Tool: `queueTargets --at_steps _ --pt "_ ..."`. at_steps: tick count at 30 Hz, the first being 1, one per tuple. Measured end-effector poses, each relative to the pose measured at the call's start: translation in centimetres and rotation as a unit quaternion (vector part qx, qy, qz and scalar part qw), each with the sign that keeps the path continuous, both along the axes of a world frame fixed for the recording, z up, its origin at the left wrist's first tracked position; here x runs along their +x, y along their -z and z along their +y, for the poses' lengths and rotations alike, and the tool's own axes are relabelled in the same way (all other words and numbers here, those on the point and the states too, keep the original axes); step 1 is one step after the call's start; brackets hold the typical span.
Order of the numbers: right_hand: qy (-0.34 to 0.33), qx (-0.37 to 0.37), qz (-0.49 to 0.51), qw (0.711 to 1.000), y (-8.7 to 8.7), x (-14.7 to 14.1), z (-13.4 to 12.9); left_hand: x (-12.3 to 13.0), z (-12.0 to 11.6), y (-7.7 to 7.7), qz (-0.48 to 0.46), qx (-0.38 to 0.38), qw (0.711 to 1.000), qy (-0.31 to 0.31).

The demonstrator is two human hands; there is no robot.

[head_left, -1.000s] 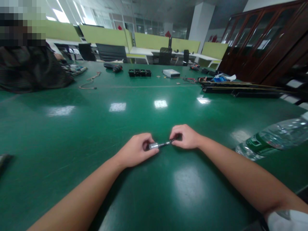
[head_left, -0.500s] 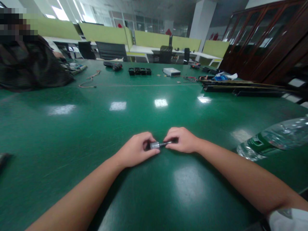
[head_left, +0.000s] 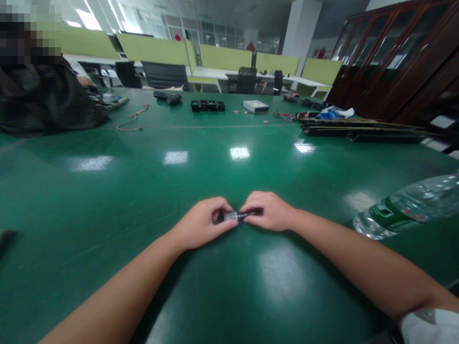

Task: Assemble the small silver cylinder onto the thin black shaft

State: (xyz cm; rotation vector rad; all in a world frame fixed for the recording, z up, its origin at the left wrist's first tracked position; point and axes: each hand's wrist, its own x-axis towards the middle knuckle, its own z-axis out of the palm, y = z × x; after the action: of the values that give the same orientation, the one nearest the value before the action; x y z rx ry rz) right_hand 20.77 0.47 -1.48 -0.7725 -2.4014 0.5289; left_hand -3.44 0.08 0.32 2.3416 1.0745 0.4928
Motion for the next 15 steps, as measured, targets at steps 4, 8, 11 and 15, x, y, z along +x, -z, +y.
queueTargets --at_steps 4,8,11,15 --pt "-0.006 0.010 -0.004 1.000 0.04 -0.27 -0.26 0.02 0.05 0.03 -0.003 0.011 1.000 0.002" --pt "-0.004 0.011 -0.012 1.000 0.18 -0.53 -0.40 0.01 0.07 0.09 -0.002 0.009 1.000 0.004" --pt "0.000 0.008 -0.012 1.000 0.26 -0.65 -0.40 0.02 0.05 0.07 0.003 0.009 1.000 0.001" --pt "-0.002 0.007 -0.008 1.000 0.24 -0.73 -0.40 0.04 0.04 -0.01 0.002 0.010 1.000 0.000"
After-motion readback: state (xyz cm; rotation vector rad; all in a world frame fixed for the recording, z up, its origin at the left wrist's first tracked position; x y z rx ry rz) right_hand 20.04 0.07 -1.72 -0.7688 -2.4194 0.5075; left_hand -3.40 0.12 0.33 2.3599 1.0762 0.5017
